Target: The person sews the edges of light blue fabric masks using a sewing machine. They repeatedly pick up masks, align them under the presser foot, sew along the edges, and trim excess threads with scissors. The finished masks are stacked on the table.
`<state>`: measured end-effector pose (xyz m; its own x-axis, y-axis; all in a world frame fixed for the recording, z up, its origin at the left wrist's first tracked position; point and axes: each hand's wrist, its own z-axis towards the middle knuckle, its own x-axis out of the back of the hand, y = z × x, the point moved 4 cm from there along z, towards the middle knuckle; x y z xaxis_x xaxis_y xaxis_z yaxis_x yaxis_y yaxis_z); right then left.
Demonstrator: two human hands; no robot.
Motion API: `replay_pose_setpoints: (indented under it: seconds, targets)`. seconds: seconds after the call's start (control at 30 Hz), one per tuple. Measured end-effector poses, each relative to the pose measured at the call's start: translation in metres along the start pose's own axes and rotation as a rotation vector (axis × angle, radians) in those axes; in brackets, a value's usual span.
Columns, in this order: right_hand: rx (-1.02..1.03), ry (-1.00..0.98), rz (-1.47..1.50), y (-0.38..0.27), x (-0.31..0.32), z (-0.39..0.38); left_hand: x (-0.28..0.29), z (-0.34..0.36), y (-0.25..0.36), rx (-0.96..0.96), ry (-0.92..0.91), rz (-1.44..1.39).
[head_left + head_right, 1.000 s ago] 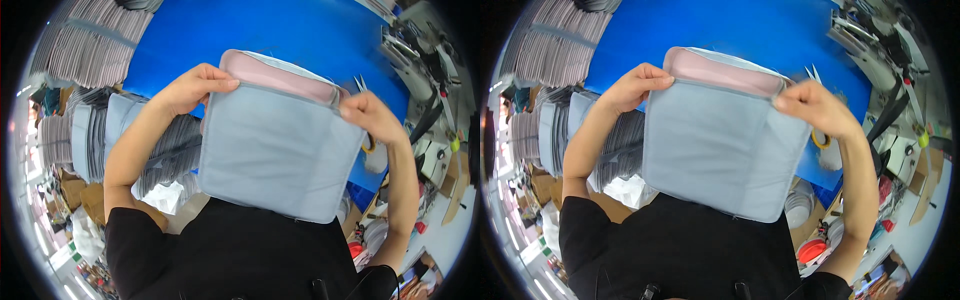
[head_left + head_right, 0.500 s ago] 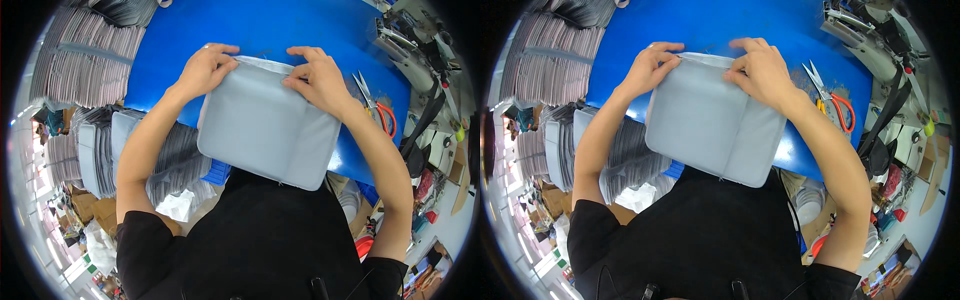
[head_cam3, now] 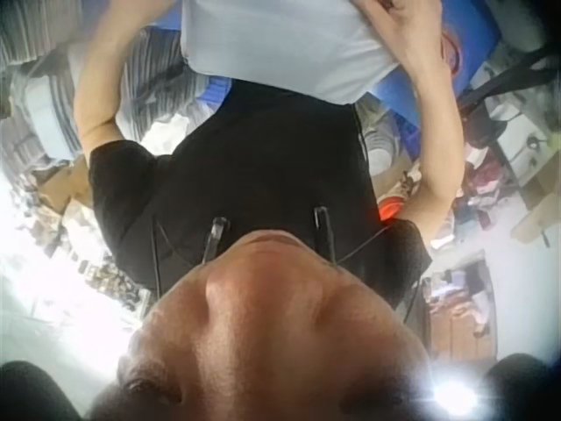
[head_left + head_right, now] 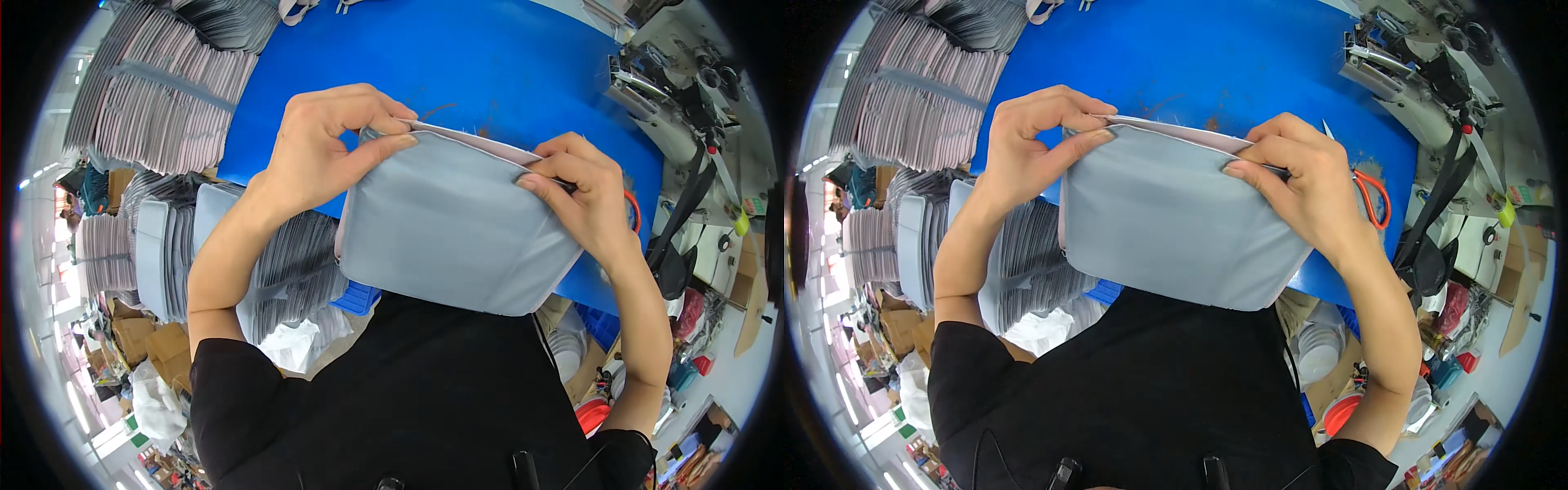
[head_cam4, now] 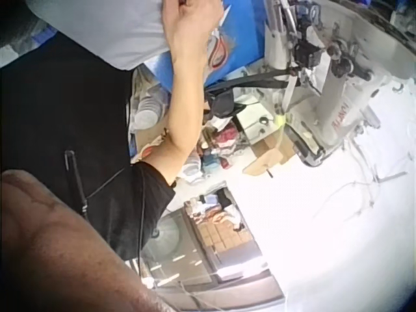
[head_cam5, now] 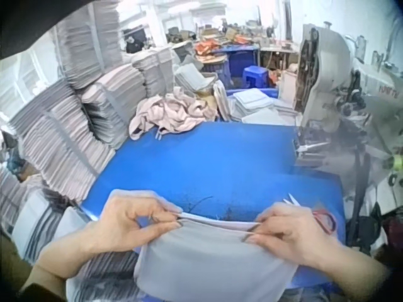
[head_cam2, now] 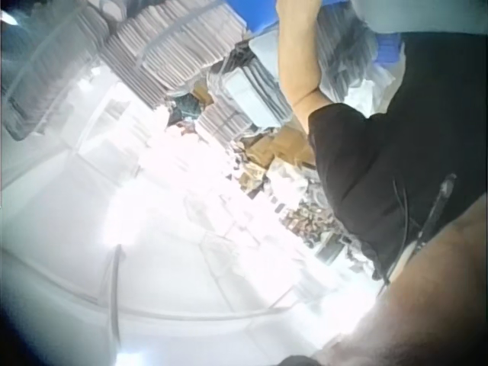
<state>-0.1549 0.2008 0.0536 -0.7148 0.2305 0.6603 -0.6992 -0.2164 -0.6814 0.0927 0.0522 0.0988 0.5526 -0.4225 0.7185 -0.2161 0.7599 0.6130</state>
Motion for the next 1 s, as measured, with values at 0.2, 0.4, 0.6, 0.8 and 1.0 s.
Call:
replay_pose_setpoints:
  seconds: [0.2, 0.4, 0.6, 0.8, 1.0]
  targets:
    - [-0.044, 0.002, -0.006, -0.014, 0.011, -0.008, 0.005, -0.001, 0.014, -0.109, 0.016, 0.005]
    - [-0.047, -0.012, -0.022, -0.022, 0.019, -0.014, 0.010, -0.003, 0.025, -0.107, 0.027, 0.000]
    - [-0.066, 0.009, 0.035, -0.024, 0.026, -0.018, 0.006, 0.000, 0.027, -0.095, 0.018, -0.051]
    - [-0.205, 0.004, 0.176, -0.008, 0.035, -0.023, -0.008, 0.016, 0.028, -0.052, 0.032, -0.155]
    - [-0.289, -0.001, 0.275, 0.003, 0.042, -0.020, -0.020, 0.053, 0.021, -0.005, 0.035, -0.228]
